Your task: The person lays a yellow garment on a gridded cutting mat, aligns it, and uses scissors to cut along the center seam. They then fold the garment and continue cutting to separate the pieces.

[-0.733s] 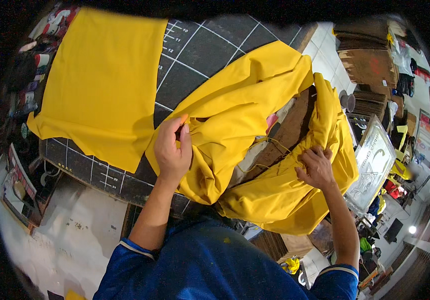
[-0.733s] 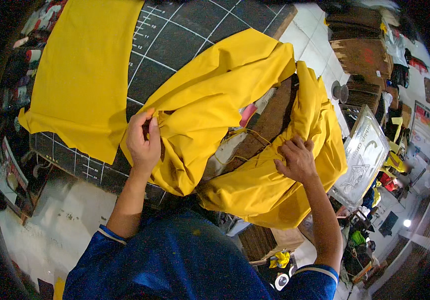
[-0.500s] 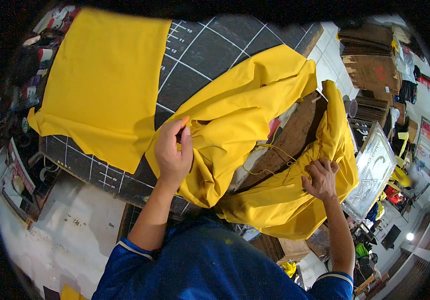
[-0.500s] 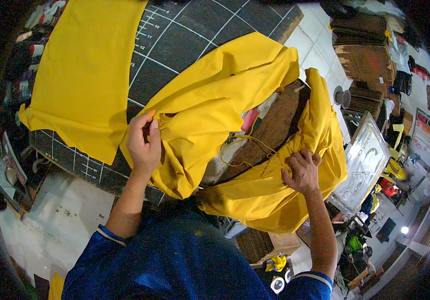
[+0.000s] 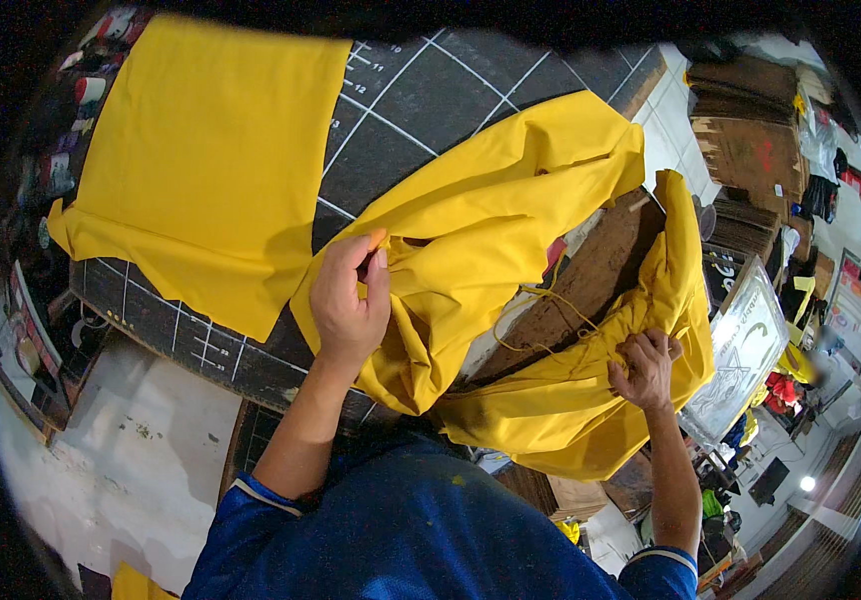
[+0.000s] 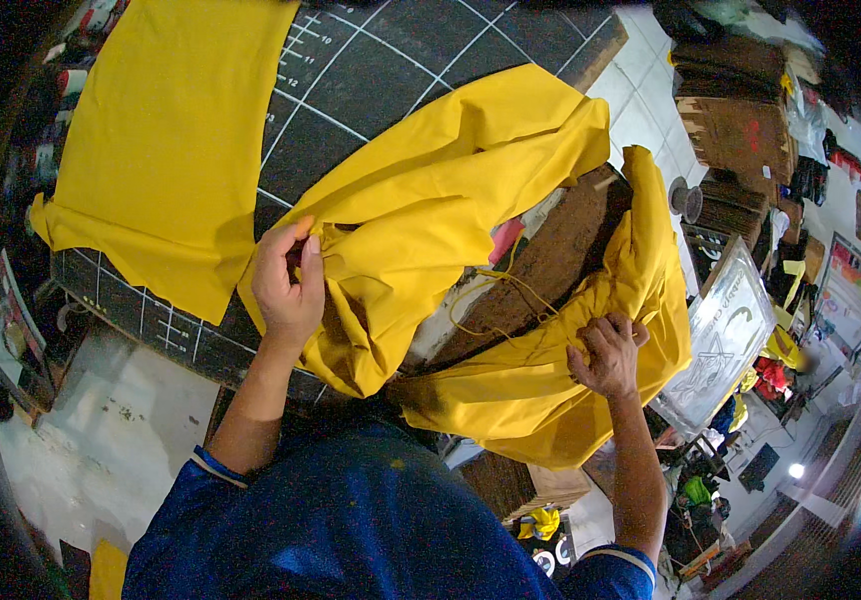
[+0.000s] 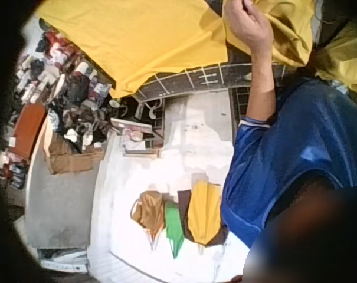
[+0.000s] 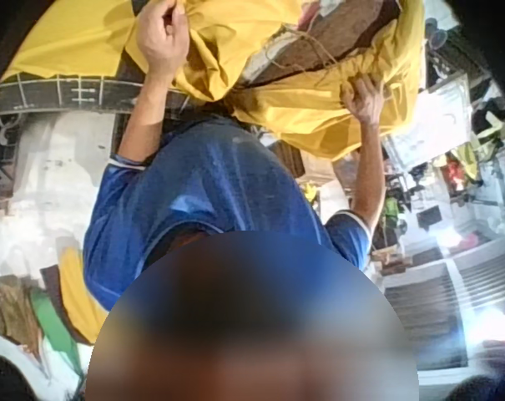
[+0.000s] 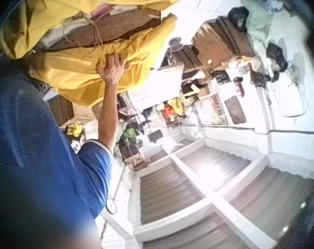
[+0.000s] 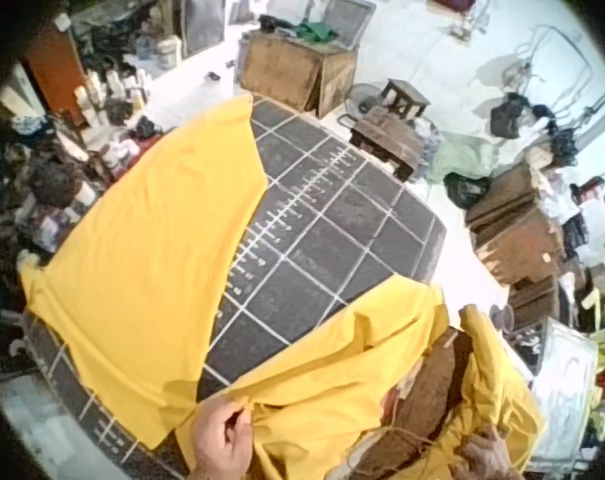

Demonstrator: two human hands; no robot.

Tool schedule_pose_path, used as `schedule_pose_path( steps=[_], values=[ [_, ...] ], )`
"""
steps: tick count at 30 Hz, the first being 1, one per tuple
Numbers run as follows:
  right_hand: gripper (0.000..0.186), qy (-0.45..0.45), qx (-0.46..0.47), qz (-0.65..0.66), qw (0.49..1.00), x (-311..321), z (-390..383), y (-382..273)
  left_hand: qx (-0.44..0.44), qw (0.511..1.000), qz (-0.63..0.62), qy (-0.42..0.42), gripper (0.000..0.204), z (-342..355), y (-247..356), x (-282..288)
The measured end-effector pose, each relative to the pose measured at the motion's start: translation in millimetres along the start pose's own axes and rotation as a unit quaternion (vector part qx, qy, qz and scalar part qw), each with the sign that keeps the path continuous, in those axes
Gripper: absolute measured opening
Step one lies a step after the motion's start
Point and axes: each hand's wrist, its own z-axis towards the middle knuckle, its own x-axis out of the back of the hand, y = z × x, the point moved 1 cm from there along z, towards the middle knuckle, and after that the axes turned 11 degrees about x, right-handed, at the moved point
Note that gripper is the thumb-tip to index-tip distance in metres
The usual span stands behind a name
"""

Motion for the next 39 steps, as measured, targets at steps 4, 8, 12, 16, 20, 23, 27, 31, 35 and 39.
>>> schedule_pose_path(
  steps=[4, 8, 12, 16, 20, 23, 27, 31, 35, 39],
  values=[
    [0.03, 0.026, 0.005, -0.008, 1.0, -2.2, -4.8, 0.9, 0.002, 1.0, -0.008, -0.003, 0.022, 0.4, -0.4, 1.7],
    [0.029, 0.017, -0.015, -0.014, 1.0, 2.3, -9.2, -2.5, 0.01, 1.0, 0.004, -0.013, 0.021, -0.8, -1.8, 2.3],
    [0.029, 0.002, -0.018, -0.018, 1.0, -0.4, 6.4, -8.5, 0.019, 1.0, -0.013, -0.002, 0.021, -1.7, -2.5, -1.9],
    [0.026, -0.028, 0.006, -0.014, 0.999, -19.6, 49.7, -12.4, 0.009, 1.0, -0.001, -0.01, 0.021, -1.0, -0.3, -1.1],
    [0.025, 0.026, -0.031, 0.022, 0.999, -39.4, 95.8, -30.2, 0.031, 0.999, 0.001, -0.021, 0.02, -2.9, 1.5, 0.7],
    [0.033, 0.16, -0.146, 0.227, 0.95, -60.4, 135.2, -44.1, 0.072, 0.996, -0.016, -0.04, 0.018, -9.0, 3.0, -0.6],
    [0.052, 0.179, -0.368, 0.745, 0.527, -90.3, 175.5, -38.2, 0.063, 0.995, -0.058, -0.044, 0.022, -9.8, 10.1, 6.8],
    [0.043, 0.201, -0.346, 0.814, 0.421, -96.2, 183.7, -10.9, 0.028, 0.987, -0.105, -0.121, 0.025, -13.5, 37.4, 11.6],
    [0.02, 0.247, -0.297, 0.794, 0.469, -94.2, 176.8, 17.6, -0.072, 0.972, -0.13, -0.18, 0.026, -39.9, 90.4, 0.0],
    [0.017, 0.413, -0.247, 0.577, 0.66, -71.4, 143.3, 61.7, -0.142, 0.938, -0.228, -0.22, 0.032, -74.0, 130.3, -6.5]
  ],
)
